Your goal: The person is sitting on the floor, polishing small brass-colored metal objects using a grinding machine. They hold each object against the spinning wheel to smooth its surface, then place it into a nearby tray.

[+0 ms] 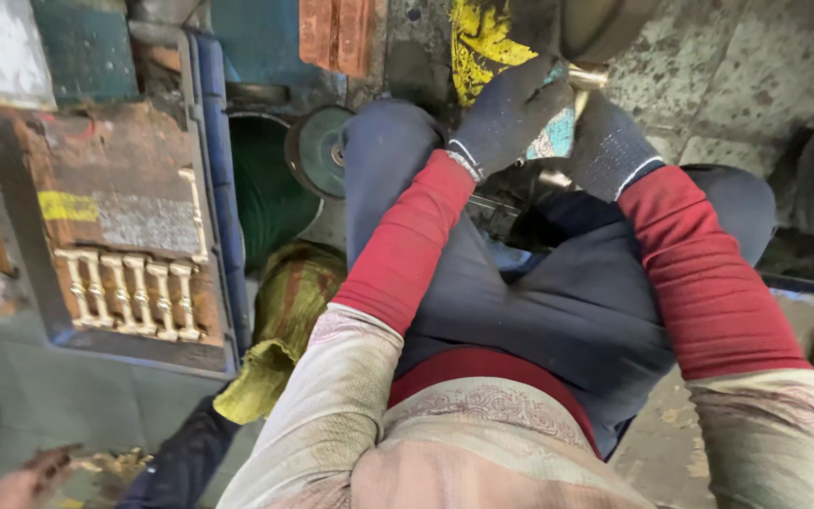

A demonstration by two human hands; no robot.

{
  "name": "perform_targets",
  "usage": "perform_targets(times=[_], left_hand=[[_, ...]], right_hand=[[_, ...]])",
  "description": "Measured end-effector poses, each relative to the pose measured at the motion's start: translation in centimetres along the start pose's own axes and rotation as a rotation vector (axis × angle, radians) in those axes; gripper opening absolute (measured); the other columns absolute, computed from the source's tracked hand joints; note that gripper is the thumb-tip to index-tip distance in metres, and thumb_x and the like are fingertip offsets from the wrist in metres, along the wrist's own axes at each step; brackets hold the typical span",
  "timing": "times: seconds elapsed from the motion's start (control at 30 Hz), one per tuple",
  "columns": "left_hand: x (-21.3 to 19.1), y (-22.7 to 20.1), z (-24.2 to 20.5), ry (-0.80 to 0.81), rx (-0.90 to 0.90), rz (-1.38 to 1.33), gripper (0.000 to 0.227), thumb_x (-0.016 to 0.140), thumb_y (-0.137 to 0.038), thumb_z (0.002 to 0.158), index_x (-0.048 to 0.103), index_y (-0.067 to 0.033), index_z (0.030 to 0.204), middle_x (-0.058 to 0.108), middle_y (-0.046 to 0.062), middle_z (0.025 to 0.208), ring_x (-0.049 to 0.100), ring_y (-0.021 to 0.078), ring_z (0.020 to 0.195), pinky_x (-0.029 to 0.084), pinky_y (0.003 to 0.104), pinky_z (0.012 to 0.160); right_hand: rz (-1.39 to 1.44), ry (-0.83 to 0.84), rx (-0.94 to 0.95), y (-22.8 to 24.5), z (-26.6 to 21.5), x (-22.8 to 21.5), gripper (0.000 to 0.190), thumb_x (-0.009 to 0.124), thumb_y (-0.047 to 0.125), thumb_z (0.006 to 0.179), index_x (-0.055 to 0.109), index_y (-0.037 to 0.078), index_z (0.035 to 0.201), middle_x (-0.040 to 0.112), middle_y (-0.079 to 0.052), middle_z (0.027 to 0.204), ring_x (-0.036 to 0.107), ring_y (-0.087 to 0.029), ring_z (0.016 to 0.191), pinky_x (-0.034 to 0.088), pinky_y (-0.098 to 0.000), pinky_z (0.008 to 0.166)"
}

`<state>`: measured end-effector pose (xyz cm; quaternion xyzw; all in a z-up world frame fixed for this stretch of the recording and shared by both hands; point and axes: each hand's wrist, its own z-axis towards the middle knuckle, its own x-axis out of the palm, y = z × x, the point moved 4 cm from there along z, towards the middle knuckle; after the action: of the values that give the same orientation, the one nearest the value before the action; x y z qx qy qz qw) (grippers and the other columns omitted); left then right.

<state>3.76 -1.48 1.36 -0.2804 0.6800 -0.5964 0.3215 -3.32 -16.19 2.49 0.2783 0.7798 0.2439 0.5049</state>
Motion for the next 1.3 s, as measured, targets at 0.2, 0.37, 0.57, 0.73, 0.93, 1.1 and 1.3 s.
perform_targets(times=[0.2, 0.37, 0.57, 0.73, 0.93, 1.1, 1.3], left_hand=[[-0.5, 0.8, 0.3, -0.027, -0.012, 0.013, 0.024, 0.066, -0.027, 0.101, 0.065, -0.0024, 0.105, 0.067, 0.014, 0.086, 0.063, 0.0251, 0.078, 0.054, 0.038, 0.073], [0.1, 3.9, 0.3, 0.042, -0.287, -0.567, 0.022, 0.068, -0.019, 0.102, 0.070, 0.0013, 0.112, 0.067, 0.013, 0.097, 0.062, 0.0220, 0.087, 0.052, 0.038, 0.075], [-2.2, 4.8, 0.5, 0.016, 0.410, 0.407, 0.040, 0.071, -0.014, 0.089, 0.066, -0.0070, 0.128, 0.069, 0.018, 0.127, 0.065, 0.0350, 0.119, 0.055, 0.039, 0.102], [-2.0, 6.4, 1.3, -0.034, 0.579, 0.502, 0.043, 0.074, -0.022, 0.085, 0.066, -0.0030, 0.123, 0.068, 0.021, 0.122, 0.062, 0.0412, 0.115, 0.051, 0.045, 0.098], [-1.4, 7.7, 1.2, 0.017, -0.109, -0.044, 0.040, 0.053, -0.035, 0.104, 0.072, -0.0003, 0.104, 0.076, 0.013, 0.100, 0.069, 0.0257, 0.093, 0.056, 0.037, 0.085], [-1.1, 2.7, -2.2, 0.071, 0.074, -0.019, 0.029, 0.063, -0.026, 0.101, 0.068, -0.0017, 0.116, 0.067, 0.009, 0.104, 0.060, 0.0166, 0.095, 0.052, 0.034, 0.086], [1.5, -1.2, -2.9, 0.129, -0.046, -0.487, 0.029, 0.076, -0.020, 0.093, 0.067, -0.0023, 0.114, 0.069, 0.003, 0.103, 0.063, 0.0118, 0.095, 0.053, 0.031, 0.086]], right_hand=[[0.305, -0.002, -0.045, 3.9, -0.5, -0.4, 0.063, 0.081, 0.020, 0.077, 0.055, 0.002, 0.132, 0.072, -0.016, 0.115, 0.071, -0.031, 0.107, 0.055, -0.0407, 0.091], [0.552, 0.084, 0.183, 5.2, -1.1, -0.3, 0.030, 0.075, 0.014, 0.079, 0.069, 0.004, 0.107, 0.076, -0.015, 0.096, 0.074, -0.023, 0.088, 0.059, -0.0357, 0.079], [0.524, -0.050, 0.012, 5.5, -0.2, -0.9, 0.023, 0.073, 0.014, 0.082, 0.071, 0.007, 0.103, 0.072, -0.010, 0.094, 0.070, -0.022, 0.084, 0.060, -0.0368, 0.072], [0.515, -0.072, -0.220, 5.9, 0.8, -0.5, 0.028, 0.073, 0.016, 0.082, 0.071, 0.001, 0.106, 0.070, -0.011, 0.093, 0.069, -0.022, 0.080, 0.059, -0.0374, 0.067], [1.030, 0.125, 0.399, 5.3, -0.9, 0.4, 0.023, 0.075, 0.022, 0.084, 0.067, 0.006, 0.099, 0.067, -0.008, 0.084, 0.068, -0.020, 0.073, 0.060, -0.0401, 0.060], [-0.250, -0.155, 0.109, 4.6, -4.9, -0.3, 0.031, 0.084, 0.027, 0.079, 0.070, 0.007, 0.098, 0.070, -0.020, 0.088, 0.067, -0.041, 0.080, 0.055, -0.0511, 0.072], [-0.533, -0.397, 0.022, 2.5, -4.2, -0.7, 0.018, 0.070, 0.014, 0.092, 0.064, 0.006, 0.107, 0.069, -0.021, 0.094, 0.068, -0.044, 0.080, 0.054, -0.0539, 0.068]])
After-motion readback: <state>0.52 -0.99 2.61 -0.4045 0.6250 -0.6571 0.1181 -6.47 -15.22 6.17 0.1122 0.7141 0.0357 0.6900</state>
